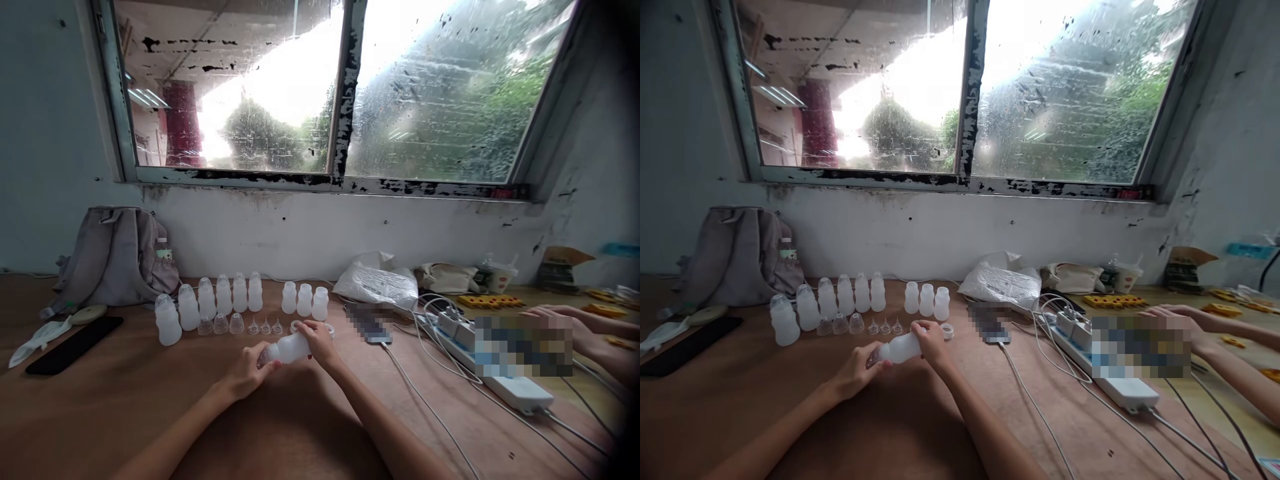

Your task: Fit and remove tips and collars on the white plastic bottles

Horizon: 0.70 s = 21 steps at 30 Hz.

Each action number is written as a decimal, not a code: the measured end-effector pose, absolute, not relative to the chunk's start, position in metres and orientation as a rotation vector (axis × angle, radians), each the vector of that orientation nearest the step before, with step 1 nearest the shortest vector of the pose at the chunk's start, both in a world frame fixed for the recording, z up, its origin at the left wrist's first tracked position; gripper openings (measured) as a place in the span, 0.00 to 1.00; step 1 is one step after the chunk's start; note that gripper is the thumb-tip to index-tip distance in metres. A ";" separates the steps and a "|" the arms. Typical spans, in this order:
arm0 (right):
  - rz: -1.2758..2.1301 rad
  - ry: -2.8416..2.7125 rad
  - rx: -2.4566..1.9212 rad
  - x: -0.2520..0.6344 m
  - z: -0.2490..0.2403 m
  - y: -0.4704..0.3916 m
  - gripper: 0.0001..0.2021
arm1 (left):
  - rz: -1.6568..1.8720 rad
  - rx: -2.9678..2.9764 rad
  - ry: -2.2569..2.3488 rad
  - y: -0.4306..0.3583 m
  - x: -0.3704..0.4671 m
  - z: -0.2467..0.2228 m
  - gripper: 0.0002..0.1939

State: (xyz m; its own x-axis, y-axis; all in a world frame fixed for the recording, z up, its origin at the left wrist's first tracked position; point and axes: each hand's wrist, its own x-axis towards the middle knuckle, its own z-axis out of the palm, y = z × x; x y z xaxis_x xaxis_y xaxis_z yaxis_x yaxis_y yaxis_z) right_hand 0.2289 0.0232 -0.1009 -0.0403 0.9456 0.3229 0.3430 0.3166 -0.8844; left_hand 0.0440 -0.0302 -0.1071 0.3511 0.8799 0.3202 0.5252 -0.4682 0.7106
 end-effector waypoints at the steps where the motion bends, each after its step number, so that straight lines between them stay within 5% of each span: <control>1: 0.723 -1.604 -1.202 0.229 -0.100 0.023 0.15 | 0.939 2.027 1.190 -0.029 0.044 -0.108 0.20; 12: 0.445 -1.779 -1.016 0.231 -0.094 0.016 0.15 | 0.476 1.132 0.834 -0.016 0.032 -0.112 0.31; 21: 0.441 -1.746 -0.980 0.233 -0.089 0.013 0.14 | 0.587 1.463 0.883 -0.017 0.033 -0.096 0.27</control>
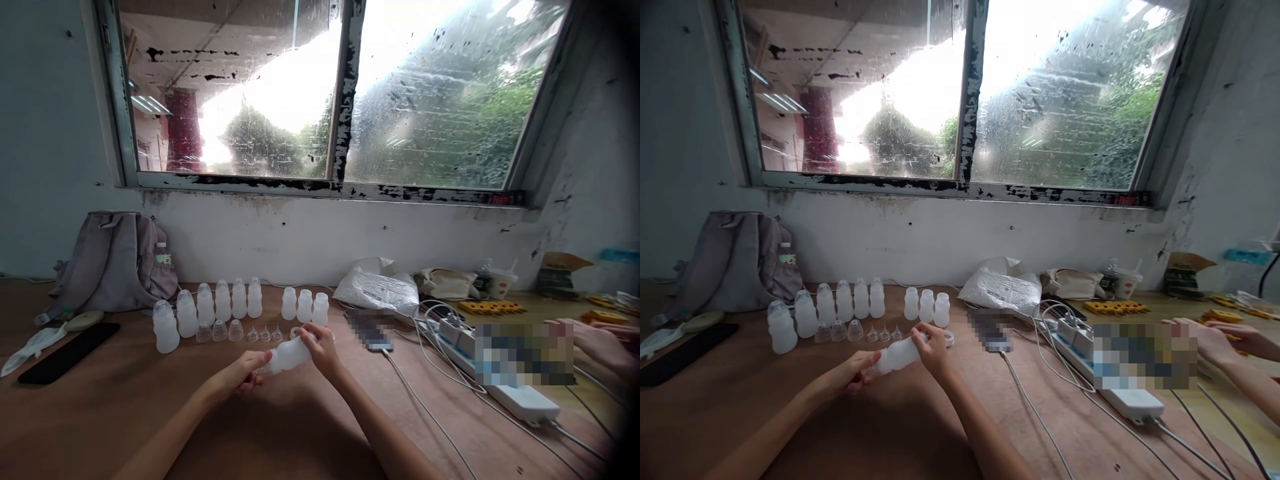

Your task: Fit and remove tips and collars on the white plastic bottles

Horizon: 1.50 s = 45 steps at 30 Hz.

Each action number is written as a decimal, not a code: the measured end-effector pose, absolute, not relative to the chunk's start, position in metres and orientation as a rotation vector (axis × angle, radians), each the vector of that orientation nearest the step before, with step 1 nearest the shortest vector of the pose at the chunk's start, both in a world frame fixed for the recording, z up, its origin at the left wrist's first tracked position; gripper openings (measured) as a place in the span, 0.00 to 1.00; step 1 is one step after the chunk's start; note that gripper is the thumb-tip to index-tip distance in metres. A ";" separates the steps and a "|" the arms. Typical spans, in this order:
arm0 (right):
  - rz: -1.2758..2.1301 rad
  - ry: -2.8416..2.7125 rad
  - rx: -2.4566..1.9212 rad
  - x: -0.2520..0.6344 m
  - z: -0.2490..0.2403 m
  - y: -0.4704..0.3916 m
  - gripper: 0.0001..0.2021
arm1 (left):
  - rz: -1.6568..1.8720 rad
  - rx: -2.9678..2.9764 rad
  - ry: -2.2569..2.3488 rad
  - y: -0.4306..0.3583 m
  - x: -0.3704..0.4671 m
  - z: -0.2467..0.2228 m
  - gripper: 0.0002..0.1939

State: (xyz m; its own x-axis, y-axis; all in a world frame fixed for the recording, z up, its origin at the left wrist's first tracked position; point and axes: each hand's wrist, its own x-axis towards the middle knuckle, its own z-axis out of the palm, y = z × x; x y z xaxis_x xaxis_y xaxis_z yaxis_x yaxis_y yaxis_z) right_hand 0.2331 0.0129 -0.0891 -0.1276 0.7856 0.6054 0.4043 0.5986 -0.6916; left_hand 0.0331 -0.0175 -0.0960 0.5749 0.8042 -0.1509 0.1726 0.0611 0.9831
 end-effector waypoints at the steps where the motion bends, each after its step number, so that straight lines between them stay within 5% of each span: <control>1: 0.441 -1.734 -0.988 0.232 -0.089 0.013 0.14 | 0.623 1.559 0.921 -0.018 0.034 -0.094 0.27; 9: 0.682 -1.421 -1.324 0.250 -0.109 0.039 0.16 | 0.777 2.438 1.356 -0.013 0.003 -0.095 0.23; 23: 0.597 -1.468 -1.338 0.254 -0.116 0.046 0.16 | 0.298 2.142 2.004 0.002 -0.083 -0.089 0.18; 34: 0.603 -1.475 -1.373 0.257 -0.122 0.051 0.17 | 0.398 2.143 2.115 0.006 -0.093 -0.089 0.15; 45: 0.575 -1.469 -1.362 0.252 -0.117 0.045 0.17 | 0.448 2.131 2.415 0.001 -0.068 -0.070 0.23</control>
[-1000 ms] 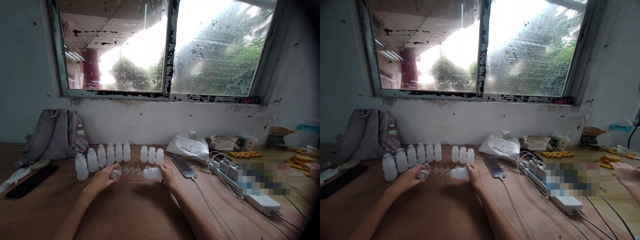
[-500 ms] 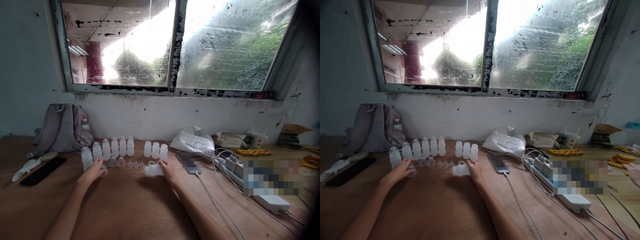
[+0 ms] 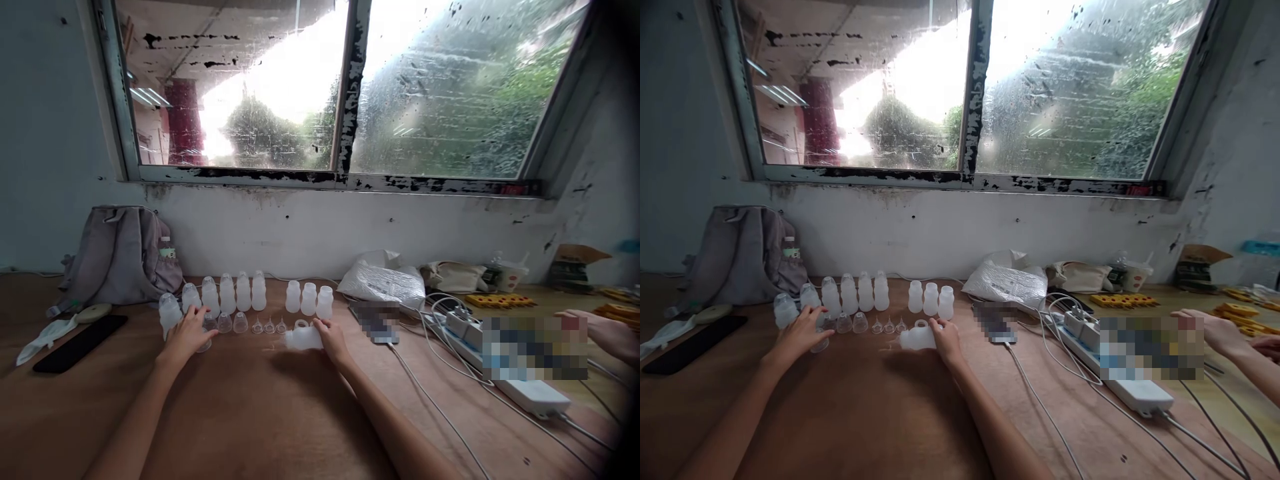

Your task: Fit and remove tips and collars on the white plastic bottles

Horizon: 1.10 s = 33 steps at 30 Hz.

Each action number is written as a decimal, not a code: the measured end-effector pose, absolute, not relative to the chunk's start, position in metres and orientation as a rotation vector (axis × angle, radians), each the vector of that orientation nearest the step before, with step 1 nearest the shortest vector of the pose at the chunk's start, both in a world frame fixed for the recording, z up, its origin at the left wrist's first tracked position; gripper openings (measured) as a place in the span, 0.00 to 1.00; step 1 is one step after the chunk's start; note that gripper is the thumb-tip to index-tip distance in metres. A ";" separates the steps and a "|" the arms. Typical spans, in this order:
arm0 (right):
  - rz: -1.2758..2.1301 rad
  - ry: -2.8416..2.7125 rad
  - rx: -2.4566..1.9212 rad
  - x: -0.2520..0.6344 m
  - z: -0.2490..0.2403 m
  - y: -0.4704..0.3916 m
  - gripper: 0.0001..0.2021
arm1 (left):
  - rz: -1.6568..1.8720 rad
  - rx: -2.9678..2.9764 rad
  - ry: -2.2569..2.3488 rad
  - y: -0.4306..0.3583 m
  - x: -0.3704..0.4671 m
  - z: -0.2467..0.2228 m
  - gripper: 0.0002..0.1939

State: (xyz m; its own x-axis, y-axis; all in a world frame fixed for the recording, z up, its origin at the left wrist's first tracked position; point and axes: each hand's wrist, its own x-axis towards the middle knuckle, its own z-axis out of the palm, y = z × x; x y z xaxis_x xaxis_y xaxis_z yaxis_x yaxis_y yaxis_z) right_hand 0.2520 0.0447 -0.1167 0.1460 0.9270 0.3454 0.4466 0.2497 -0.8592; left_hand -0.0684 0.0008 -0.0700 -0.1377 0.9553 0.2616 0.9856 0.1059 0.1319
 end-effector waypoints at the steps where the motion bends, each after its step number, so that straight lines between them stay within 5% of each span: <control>1: 0.572 -1.471 -1.364 0.252 -0.116 0.045 0.17 | -0.397 -1.989 -2.254 0.001 -0.068 -0.071 0.22; 9: 0.561 -1.501 -1.364 0.251 -0.117 0.045 0.17 | -0.373 -1.958 -2.248 0.005 -0.079 -0.078 0.18; 17: 0.612 -1.443 -1.387 0.242 -0.118 0.040 0.17 | -0.983 -2.354 -1.580 -0.010 0.000 -0.091 0.20; 21: 0.780 -1.411 -1.366 0.231 -0.120 0.035 0.17 | -0.840 -2.494 -1.463 -0.023 0.041 -0.108 0.27; 33: 0.416 -1.641 -1.234 0.200 -0.109 -0.001 0.15 | -0.442 -2.577 -1.843 -0.024 0.040 -0.108 0.09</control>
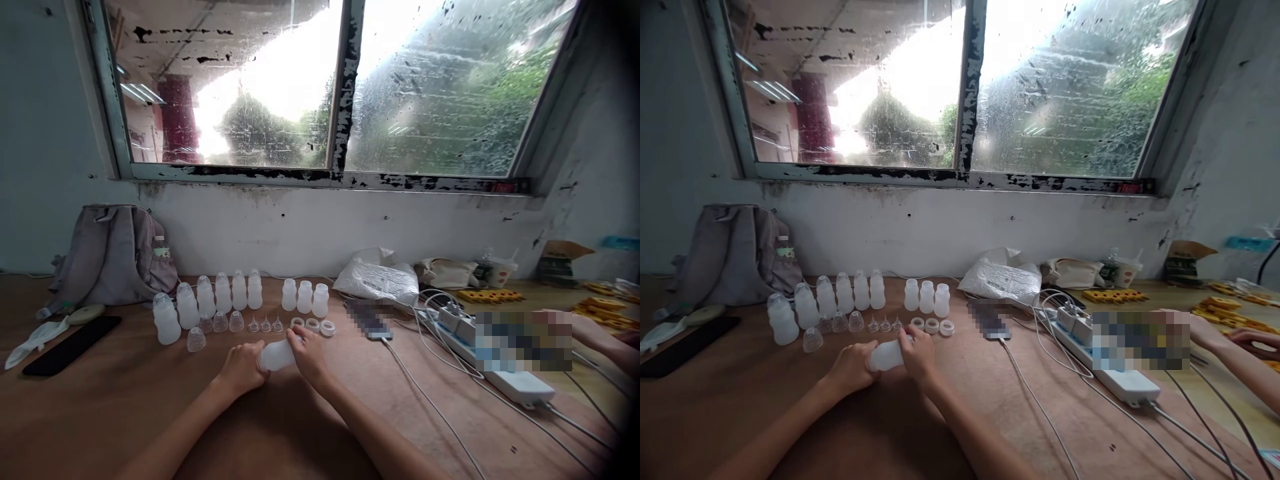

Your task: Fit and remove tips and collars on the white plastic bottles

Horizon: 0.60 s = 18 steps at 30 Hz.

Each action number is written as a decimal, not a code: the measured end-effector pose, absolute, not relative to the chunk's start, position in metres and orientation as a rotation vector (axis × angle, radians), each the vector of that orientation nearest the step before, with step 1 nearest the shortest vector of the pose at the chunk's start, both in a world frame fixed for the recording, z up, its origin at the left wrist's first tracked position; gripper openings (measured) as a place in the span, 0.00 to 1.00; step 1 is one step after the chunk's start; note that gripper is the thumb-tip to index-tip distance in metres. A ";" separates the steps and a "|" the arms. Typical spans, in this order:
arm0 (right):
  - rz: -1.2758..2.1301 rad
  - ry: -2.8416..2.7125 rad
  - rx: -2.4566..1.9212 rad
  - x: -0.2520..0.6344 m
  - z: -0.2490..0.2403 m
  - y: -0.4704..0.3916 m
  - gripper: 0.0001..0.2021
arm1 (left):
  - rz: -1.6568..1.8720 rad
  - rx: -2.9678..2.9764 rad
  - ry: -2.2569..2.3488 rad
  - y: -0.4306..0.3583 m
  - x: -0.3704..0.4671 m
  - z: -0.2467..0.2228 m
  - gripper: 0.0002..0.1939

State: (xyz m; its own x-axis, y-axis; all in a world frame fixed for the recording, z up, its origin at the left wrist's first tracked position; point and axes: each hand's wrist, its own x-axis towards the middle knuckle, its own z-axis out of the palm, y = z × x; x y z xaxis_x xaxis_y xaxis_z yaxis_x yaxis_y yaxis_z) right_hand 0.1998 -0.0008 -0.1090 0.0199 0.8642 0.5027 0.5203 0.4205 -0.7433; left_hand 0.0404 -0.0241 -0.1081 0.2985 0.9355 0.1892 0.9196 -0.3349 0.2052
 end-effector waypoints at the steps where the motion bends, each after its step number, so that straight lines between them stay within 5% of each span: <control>1: 0.408 -1.653 -1.225 0.200 -0.109 -0.002 0.16 | 0.438 2.493 1.736 -0.024 0.039 -0.107 0.09; 12: -0.111 -2.133 -0.701 0.207 -0.097 -0.026 0.08 | 0.374 1.954 0.973 -0.016 0.018 -0.098 0.13; 15: -0.042 -1.993 -0.820 0.209 -0.097 -0.019 0.08 | 0.587 1.843 1.001 -0.012 0.011 -0.099 0.24; 18: 0.074 -1.796 -1.010 0.213 -0.097 -0.008 0.10 | 0.734 1.762 1.038 -0.007 0.006 -0.099 0.23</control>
